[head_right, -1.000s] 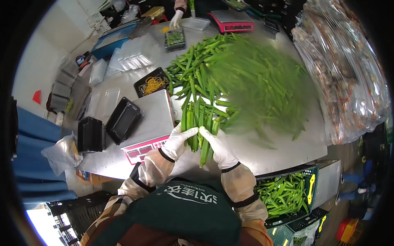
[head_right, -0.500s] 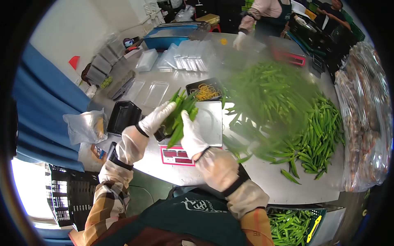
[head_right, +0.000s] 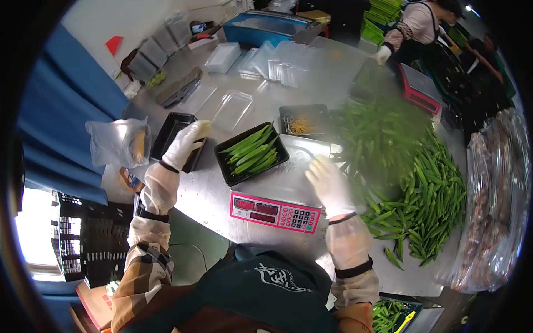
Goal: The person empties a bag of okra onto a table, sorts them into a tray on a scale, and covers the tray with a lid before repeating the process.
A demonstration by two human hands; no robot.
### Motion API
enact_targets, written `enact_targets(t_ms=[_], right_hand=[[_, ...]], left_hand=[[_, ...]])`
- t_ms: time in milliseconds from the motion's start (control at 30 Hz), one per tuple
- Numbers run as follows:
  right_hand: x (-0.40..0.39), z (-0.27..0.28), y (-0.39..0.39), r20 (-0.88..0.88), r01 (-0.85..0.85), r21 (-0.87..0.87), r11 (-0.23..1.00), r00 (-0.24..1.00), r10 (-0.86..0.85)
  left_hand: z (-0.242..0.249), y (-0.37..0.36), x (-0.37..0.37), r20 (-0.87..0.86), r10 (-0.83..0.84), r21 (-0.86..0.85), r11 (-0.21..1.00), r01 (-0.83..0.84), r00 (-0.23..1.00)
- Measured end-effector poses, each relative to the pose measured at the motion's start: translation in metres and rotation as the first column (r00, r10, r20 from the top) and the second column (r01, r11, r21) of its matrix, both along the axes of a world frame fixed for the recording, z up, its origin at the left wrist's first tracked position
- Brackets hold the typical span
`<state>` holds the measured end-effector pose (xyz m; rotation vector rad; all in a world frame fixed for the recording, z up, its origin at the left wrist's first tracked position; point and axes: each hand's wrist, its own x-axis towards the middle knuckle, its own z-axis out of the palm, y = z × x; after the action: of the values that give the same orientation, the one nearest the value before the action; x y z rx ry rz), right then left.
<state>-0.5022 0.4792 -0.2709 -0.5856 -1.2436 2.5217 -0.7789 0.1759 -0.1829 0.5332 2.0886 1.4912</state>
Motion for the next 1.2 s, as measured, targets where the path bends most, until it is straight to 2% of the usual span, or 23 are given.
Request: enact_targets(t_ms=[33, 67, 100, 133, 200, 333, 400, 433, 467, 533, 567, 600, 633, 667, 733, 767, 800, 833, 867, 1000, 1100, 1133, 1200], right_hand=[[0.006, -0.009, 0.01, 0.061, -0.004, 0.258, 0.966, 0.998, -0.012], [0.006, -0.007, 0.014, 0.095, 0.062, 0.009, 0.998, 0.993, -0.063], [0.006, -0.004, 0.017, 0.142, 0.167, -0.234, 0.958, 0.98, -0.136], [0.006, -0.006, 0.021, 0.166, 0.19, -0.257, 0.947, 0.975, -0.15], [-0.002, -0.011, 0.022, 0.174, 0.17, -0.167, 0.971, 0.975, -0.141], [-0.042, -0.015, 0.013, 0.167, 0.171, -0.043, 0.984, 0.973, -0.162], [-0.068, -0.018, 0.01, 0.15, 0.146, 0.041, 0.988, 0.977, -0.151], [-0.079, -0.019, 0.007, 0.155, 0.158, 0.109, 0.981, 0.972, -0.174], [-0.092, -0.019, 0.003, 0.13, 0.138, 0.291, 0.947, 0.975, -0.182], [-0.117, -0.021, -0.005, 0.075, 0.102, 0.621, 0.777, 0.979, -0.188], [-0.124, -0.019, -0.009, -0.008, 0.129, 0.869, 0.478, 0.969, -0.247], [-0.128, -0.015, -0.009, -0.05, 0.121, 0.959, 0.258, 0.963, -0.267], [-0.128, -0.008, -0.015, -0.04, 0.073, 0.989, 0.132, 0.97, -0.24], [-0.124, 0.001, -0.02, 0.017, -0.001, 0.997, 0.08, 0.98, -0.198], [-0.107, 0.008, -0.028, 0.138, -0.134, 0.99, 0.032, 0.976, -0.166], [-0.1, -0.003, -0.025, 0.1, -0.105, 0.994, -0.014, 0.974, -0.204], [-0.09, -0.003, -0.026, 0.075, -0.151, 0.965, -0.216, 0.943, -0.323], [-0.076, 0.005, -0.033, 0.065, -0.174, 0.947, -0.269, 0.926, -0.371], [-0.065, 0.003, -0.034, 0.04, -0.116, 0.975, -0.192, 0.932, -0.359], [-0.018, -0.029, -0.056, -0.088, 0.064, 0.995, -0.071, 0.905, -0.417], [-0.013, -0.039, -0.071, -0.045, 0.301, 0.818, 0.491, 0.883, -0.467], [-0.004, -0.027, -0.062, -0.041, 0.027, 0.999, -0.039, 0.904, -0.425], [0.002, -0.017, -0.048, -0.124, 0.133, 0.991, -0.009, 0.889, -0.44]], left_hand=[[-0.004, -0.012, -0.004, 0.008, 0.079, 0.004, 0.997, -0.079, 0.997], [-0.01, -0.025, -0.007, 0.018, 0.157, 0.005, 0.988, -0.157, 0.987], [-0.023, -0.039, -0.016, 0.029, 0.206, 0.022, 0.978, -0.207, 0.978], [-0.029, -0.045, -0.015, 0.044, 0.269, 0.055, 0.961, -0.271, 0.962], [-0.043, -0.047, -0.008, 0.033, 0.348, 0.069, 0.934, -0.349, 0.937], [-0.072, -0.025, 0.013, 0.11, 0.389, 0.15, 0.903, -0.402, 0.915], [-0.079, -0.004, 0.024, 0.075, 0.4, 0.146, 0.902, -0.407, 0.913], [-0.086, 0.006, 0.029, 0.019, 0.386, 0.185, 0.905, -0.383, 0.922], [-0.096, 0.014, 0.032, -0.037, 0.371, 0.222, 0.908, -0.355, 0.928], [-0.124, 0.031, 0.031, -0.152, 0.311, 0.205, 0.938, -0.278, 0.938], [-0.126, 0.04, 0.037, -0.249, 0.289, 0.151, 0.954, -0.257, 0.924], [-0.13, 0.05, 0.04, -0.376, 0.281, 0.119, 0.96, -0.254, 0.883], [-0.124, 0.058, 0.046, -0.473, 0.246, 0.055, 0.967, -0.25, 0.846], [-0.114, 0.068, 0.053, -0.563, 0.198, -0.001, 0.971, -0.24, 0.803], [-0.11, 0.086, 0.064, -0.6, 0.161, 0.023, 0.983, -0.184, 0.784], [-0.107, 0.092, 0.069, -0.66, 0.104, 0.001, 0.991, -0.137, 0.744], [-0.107, 0.097, 0.075, -0.699, 0.099, 0.002, 0.99, -0.138, 0.708], [-0.108, 0.1, 0.082, -0.718, 0.087, -0.015, 0.99, -0.141, 0.69], [-0.109, 0.102, 0.088, -0.735, 0.055, -0.038, 0.992, -0.121, 0.676], [-0.11, 0.115, 0.098, -0.773, -0.064, -0.067, 0.998, 0.019, 0.632], [-0.1, 0.122, 0.107, -0.791, -0.213, -0.238, 0.971, 0.032, 0.574], [-0.096, 0.123, 0.11, -0.798, -0.263, -0.298, 0.954, 0.024, 0.542], [-0.093, 0.122, 0.112, -0.763, -0.316, -0.357, 0.933, 0.041, 0.564]])
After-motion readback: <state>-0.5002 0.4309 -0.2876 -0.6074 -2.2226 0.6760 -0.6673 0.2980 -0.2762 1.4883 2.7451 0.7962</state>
